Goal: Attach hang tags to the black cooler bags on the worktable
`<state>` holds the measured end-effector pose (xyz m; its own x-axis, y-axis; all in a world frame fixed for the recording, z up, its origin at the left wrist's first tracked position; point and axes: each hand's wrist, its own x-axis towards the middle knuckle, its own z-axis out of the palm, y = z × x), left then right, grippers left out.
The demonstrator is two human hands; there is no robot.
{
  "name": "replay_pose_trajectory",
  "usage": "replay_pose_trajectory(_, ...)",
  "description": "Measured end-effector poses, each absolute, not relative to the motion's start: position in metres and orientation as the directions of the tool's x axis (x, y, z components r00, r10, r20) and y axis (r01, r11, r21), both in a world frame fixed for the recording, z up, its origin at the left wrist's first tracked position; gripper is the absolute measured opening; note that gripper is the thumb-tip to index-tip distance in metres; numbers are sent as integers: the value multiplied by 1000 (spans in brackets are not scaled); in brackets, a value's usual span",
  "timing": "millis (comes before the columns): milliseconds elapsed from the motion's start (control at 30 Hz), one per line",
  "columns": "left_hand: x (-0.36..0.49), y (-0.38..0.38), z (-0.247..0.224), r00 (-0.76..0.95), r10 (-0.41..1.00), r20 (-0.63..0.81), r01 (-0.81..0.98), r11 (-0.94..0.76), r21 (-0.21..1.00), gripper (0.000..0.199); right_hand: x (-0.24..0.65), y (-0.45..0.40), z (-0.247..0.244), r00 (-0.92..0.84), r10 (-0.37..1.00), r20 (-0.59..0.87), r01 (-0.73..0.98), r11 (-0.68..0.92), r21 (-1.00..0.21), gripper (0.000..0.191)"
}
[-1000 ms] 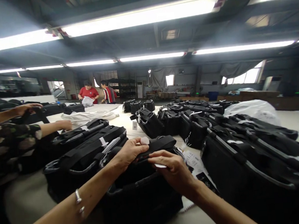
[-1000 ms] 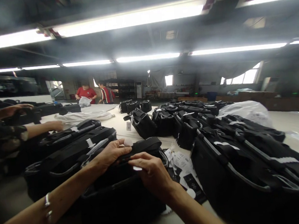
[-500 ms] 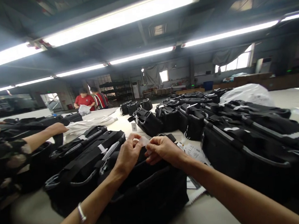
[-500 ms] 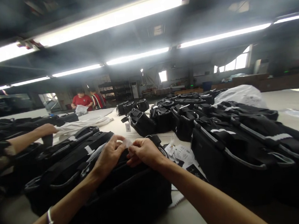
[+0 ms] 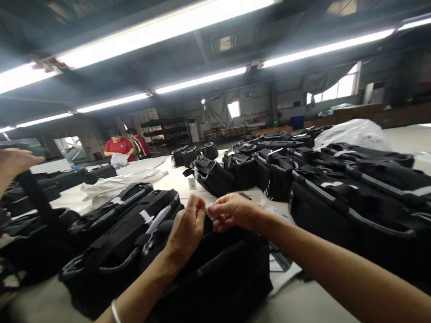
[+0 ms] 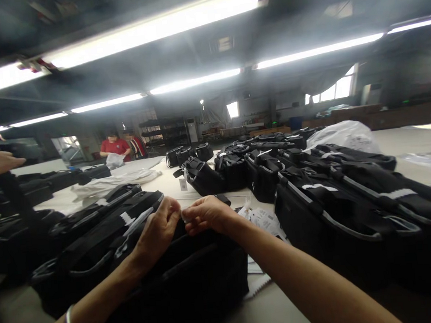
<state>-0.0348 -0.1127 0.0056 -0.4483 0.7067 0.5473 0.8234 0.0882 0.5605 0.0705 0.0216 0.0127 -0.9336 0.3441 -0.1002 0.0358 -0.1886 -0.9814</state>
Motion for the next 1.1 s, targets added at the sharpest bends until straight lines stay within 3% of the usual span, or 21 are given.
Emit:
replay_pose_trajectory(300, -37, -113, 4, -406, 730, 550, 849, 77, 523, 13, 64, 18, 5, -865, 488, 119, -182, -84, -980, 29)
replay_pose_trajectory(400, -40, -113, 3, -394, 738, 547, 858, 83, 506, 13, 67, 19, 14, -902, 425, 75, -117, -72, -991, 26)
replay_pose_trajectory(500, -42, -113, 3, -378, 734, 565, 867, 67, 494, 14, 70, 27, 28, -948, 318, -9, -9, -56, -998, 10)
replay_pose_trajectory(667, -40, -114, 5, -332, 749, 573, 878, 23, 478, 19, 64, 46, 43, -975, 217, -49, 98, 221, -970, 15)
replay_pose_trajectory(800, -42, -117, 7, -283, 774, 566, 878, -28, 477, 21, 55, 51, 43, -960, 232, 156, -46, 417, -908, 15)
replay_pose_trajectory(933, -47, -121, 10, -200, 820, 537, 879, -92, 468, 17, 51, 43, 37, -936, 220, 274, -194, 329, -924, 15)
replay_pose_trajectory(1100, -47, -125, 15, -252, 819, 515, 890, -13, 456, 11, 48, 35, 29, -917, 352, 185, -175, 61, -983, 18)
